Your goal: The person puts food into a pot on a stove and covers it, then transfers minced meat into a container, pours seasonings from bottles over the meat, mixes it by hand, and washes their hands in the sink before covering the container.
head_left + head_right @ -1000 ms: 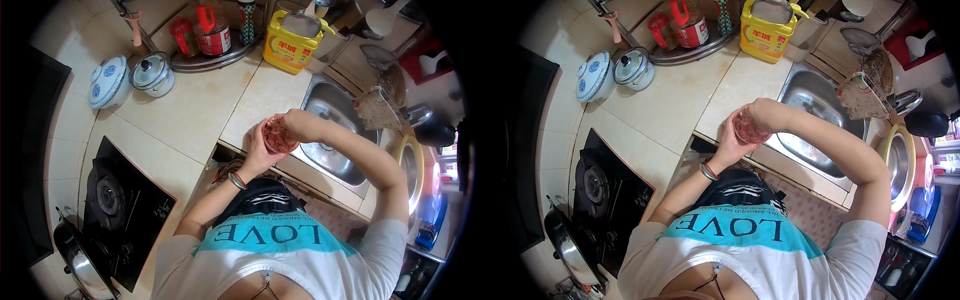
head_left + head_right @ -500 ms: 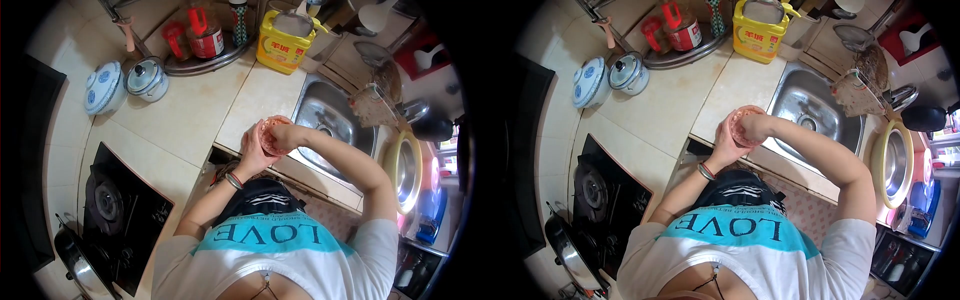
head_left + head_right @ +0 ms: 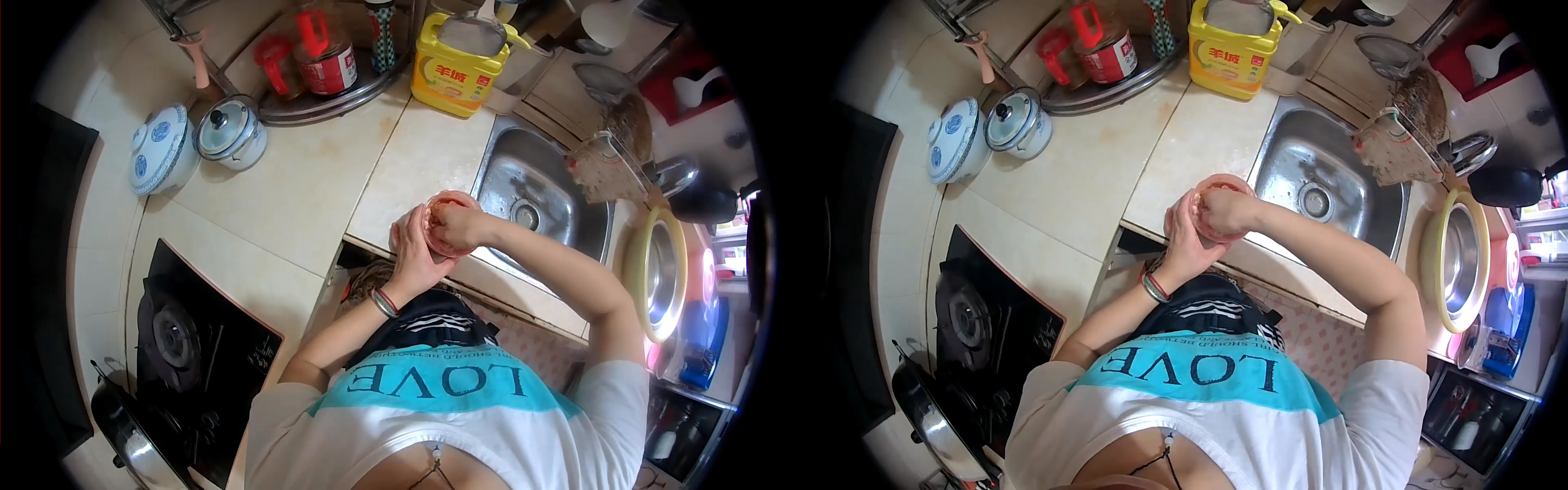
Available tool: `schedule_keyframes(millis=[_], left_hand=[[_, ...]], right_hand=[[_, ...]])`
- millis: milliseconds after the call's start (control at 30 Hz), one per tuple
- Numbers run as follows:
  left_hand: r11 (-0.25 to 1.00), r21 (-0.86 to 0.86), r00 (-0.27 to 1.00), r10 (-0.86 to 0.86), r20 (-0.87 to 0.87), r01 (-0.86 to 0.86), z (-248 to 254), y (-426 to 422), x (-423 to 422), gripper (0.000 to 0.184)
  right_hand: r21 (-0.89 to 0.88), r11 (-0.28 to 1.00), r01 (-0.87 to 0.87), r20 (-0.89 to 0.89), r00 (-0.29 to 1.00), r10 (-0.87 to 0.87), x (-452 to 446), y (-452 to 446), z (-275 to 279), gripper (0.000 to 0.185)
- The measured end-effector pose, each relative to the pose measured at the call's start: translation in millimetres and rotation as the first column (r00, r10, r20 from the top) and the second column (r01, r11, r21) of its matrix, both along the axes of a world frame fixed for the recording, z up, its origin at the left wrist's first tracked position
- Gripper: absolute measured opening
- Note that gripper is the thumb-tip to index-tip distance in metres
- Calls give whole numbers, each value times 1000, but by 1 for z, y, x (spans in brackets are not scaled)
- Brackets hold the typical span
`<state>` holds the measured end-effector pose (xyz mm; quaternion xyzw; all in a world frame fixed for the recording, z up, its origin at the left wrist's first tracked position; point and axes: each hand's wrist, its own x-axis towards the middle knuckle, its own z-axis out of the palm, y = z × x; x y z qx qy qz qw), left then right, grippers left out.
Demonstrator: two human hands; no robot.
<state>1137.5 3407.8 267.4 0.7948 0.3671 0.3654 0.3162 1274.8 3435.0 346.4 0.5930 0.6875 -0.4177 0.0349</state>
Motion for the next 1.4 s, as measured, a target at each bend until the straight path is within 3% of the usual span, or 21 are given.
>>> schedule_keyframes(millis=[100,200,300,333,400,433,500,533,667,767,833,867,967,1000,1100,1133,1233,1267,1367,1400], left_hand=[[1000,11,1000,12,4,-12,2,0,0,98],[999,43,1000,4,-6,-3,1,0,-2,101],[997,33,996,-69,55,67,5,9,-8,105],[983,-83,980,-149,130,161,7,14,-9,110],[952,-138,955,-250,162,273,13,27,-12,107],[930,-163,937,-300,180,329,18,33,-13,106],[902,-187,919,-366,144,388,26,37,-15,103],[902,-174,916,-375,140,396,22,38,-14,102],[909,-161,919,-361,159,385,16,36,-12,100],[915,-182,927,-331,175,361,15,35,-12,100],[920,-184,937,-329,117,346,17,35,-15,100],[923,-187,941,-327,88,338,18,35,-16,100],[962,-71,964,-261,42,264,24,26,-15,97],[975,-16,974,-218,65,220,20,19,-12,98],[993,9,987,-117,107,117,10,6,-5,97],[990,-62,981,-117,152,127,8,-1,-2,96],[977,-167,988,-120,93,134,16,-16,-3,96],[975,-164,987,-138,77,149,18,-20,-4,97],[976,-174,991,-125,45,131,20,-12,-9,97],[990,-104,995,-95,-11,93,19,-3,-10,98]], right_hand=[[-58,992,-113,-52,993,110,6,-2,19,27],[-163,949,-268,6,962,273,14,-3,38,29],[-143,989,-39,107,993,55,17,-16,47,27],[-117,991,60,39,998,-56,16,-19,44,27],[-88,961,262,-103,957,-271,14,-23,33,27],[-158,897,413,-235,867,-440,12,-23,22,27],[-347,696,629,-432,552,-713,3,-18,-5,27],[-362,633,684,-378,514,-770,1,-14,-13,25],[-335,679,653,-257,630,-733,-7,-3,-18,26],[-306,758,576,-358,668,-652,0,-3,-18,27],[20,953,301,-248,925,-287,7,-6,-5,27],[160,981,113,-141,986,-90,9,-7,5,27],[-19,999,46,18,999,-45,9,-12,33,24],[-119,990,71,43,997,-66,2,-15,64,32],[-102,912,398,-376,833,-405,7,-33,37,42],[-143,877,458,-348,807,-478,5,-35,36,48],[-204,770,604,-304,709,-636,2,-30,-4,36],[-186,852,489,-42,863,-504,-2,-20,6,26],[-251,821,513,-162,813,-559,-7,-12,3,27],[-115,871,477,-160,857,-490,-7,-12,-5,30]])
